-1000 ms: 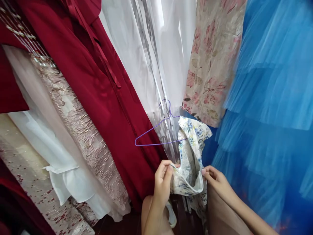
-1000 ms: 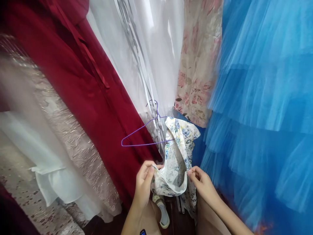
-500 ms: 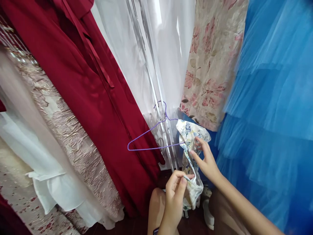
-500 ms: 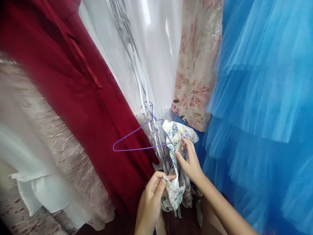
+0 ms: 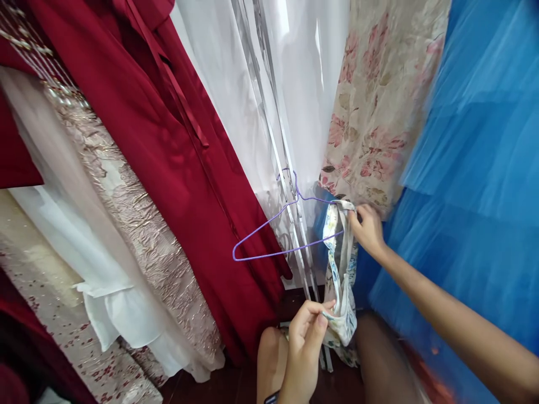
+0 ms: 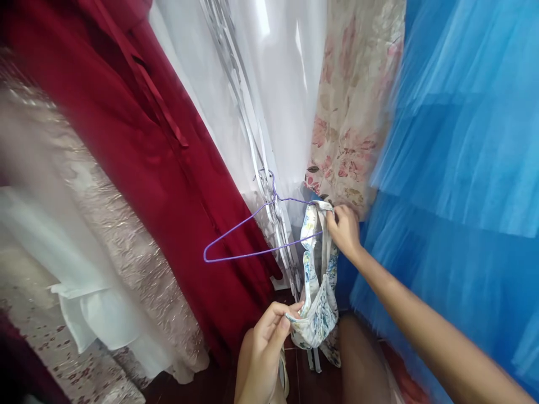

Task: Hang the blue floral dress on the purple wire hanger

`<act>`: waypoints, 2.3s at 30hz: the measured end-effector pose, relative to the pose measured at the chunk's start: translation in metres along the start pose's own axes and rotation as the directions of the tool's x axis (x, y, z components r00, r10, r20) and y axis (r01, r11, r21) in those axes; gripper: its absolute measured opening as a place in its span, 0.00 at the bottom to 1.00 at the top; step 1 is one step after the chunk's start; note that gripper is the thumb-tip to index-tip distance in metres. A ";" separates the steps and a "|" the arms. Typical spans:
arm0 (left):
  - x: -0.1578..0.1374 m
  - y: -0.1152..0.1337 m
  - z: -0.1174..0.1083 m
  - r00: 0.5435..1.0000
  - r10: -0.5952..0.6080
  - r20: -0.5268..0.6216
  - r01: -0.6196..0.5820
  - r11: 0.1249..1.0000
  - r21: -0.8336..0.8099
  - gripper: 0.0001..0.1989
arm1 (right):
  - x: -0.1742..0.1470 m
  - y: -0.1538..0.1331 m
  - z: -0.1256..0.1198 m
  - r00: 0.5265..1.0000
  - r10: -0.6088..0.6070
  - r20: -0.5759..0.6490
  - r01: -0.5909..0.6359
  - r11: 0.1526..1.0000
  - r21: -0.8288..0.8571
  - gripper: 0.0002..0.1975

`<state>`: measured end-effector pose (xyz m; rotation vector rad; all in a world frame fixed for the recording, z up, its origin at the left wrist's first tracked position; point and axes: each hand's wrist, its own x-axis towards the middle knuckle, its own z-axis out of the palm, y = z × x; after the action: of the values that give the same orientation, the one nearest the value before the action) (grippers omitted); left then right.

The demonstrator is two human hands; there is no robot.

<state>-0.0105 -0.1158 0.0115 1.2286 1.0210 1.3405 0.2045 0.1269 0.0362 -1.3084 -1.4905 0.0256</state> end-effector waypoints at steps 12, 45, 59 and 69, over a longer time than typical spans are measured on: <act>0.016 -0.031 0.007 0.999 0.024 0.036 -0.025 0.999 0.028 0.14 | -0.082 0.060 0.003 0.777 0.360 0.516 -0.452 0.890 0.060 0.18; 0.016 -0.075 -0.106 0.969 -0.083 0.232 -0.108 0.704 0.702 0.14 | -0.112 -0.050 -0.122 0.552 0.296 0.780 -0.831 0.274 0.484 0.15; 0.172 0.027 -0.213 0.989 0.063 0.136 -0.145 0.628 0.765 0.16 | -0.073 -0.042 -0.059 0.713 -0.099 0.694 -0.285 0.864 0.415 0.34; 0.236 0.053 -0.188 0.951 0.310 0.002 -0.210 0.638 0.741 0.11 | -0.039 -0.021 0.006 0.827 -0.157 0.540 0.006 0.962 0.271 0.26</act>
<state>-0.1979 0.1191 0.0727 1.9806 1.6202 1.2573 0.1783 0.0944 0.0202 -1.0622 -1.9596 0.5779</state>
